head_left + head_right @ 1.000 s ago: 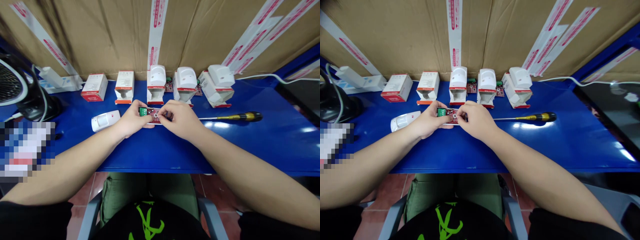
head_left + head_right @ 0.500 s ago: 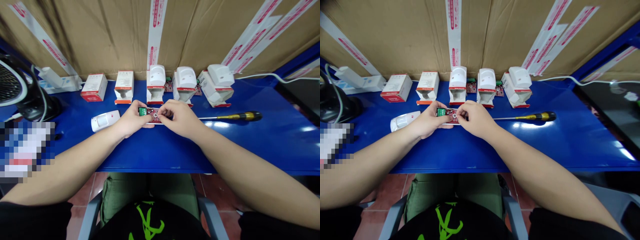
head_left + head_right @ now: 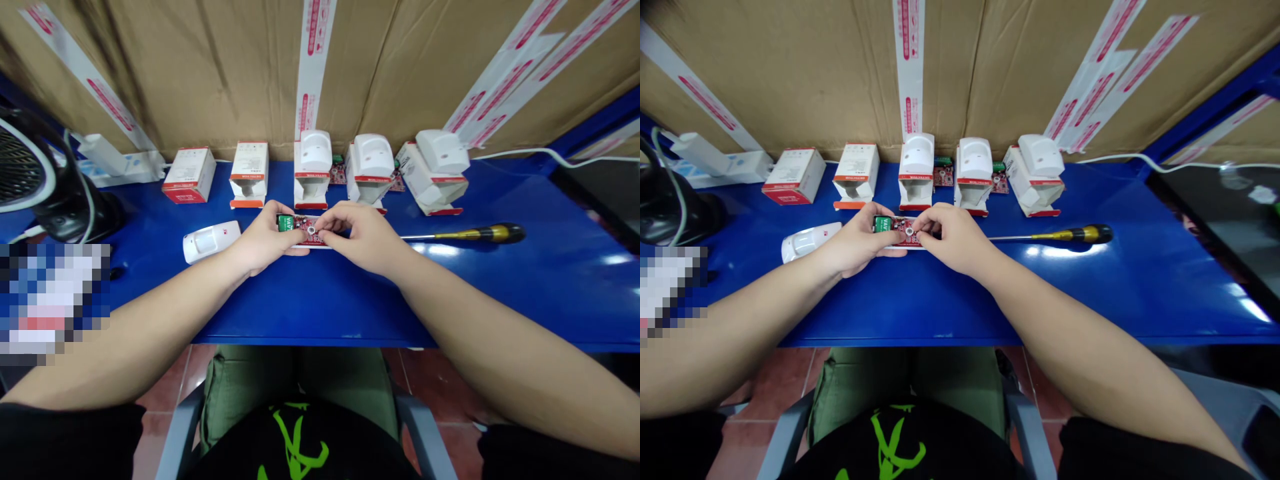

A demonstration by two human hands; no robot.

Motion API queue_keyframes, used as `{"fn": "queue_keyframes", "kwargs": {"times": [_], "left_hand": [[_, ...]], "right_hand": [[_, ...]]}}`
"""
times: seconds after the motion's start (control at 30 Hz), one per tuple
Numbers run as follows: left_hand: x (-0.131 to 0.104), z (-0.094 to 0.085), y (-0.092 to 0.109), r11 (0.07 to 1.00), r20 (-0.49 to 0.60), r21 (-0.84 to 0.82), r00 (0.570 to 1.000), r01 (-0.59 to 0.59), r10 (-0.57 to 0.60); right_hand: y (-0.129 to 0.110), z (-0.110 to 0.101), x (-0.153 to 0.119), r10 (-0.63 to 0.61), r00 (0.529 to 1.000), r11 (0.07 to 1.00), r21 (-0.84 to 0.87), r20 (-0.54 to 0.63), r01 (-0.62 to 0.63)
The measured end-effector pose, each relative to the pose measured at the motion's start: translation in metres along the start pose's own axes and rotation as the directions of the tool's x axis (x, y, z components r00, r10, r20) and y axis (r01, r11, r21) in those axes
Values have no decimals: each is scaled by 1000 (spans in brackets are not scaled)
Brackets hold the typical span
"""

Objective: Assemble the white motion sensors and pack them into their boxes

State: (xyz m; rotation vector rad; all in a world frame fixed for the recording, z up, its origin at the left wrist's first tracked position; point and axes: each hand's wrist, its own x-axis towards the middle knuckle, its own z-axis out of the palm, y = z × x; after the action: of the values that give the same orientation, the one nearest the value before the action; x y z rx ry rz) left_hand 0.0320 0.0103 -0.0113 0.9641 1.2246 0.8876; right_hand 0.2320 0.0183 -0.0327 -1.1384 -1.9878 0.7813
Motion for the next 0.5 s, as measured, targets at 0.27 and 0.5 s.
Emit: {"fn": "queue_keyframes", "kwargs": {"times": [0.27, 0.5], "left_hand": [[0, 0, 4, 998, 12, -41, 999, 46, -45], [-1, 0, 5, 998, 20, -41, 999, 41, -40]], "right_hand": [[6, -2, 1, 38, 998, 999, -18, -45, -39], [9, 3, 3, 112, 992, 991, 81, -51, -107]]}}
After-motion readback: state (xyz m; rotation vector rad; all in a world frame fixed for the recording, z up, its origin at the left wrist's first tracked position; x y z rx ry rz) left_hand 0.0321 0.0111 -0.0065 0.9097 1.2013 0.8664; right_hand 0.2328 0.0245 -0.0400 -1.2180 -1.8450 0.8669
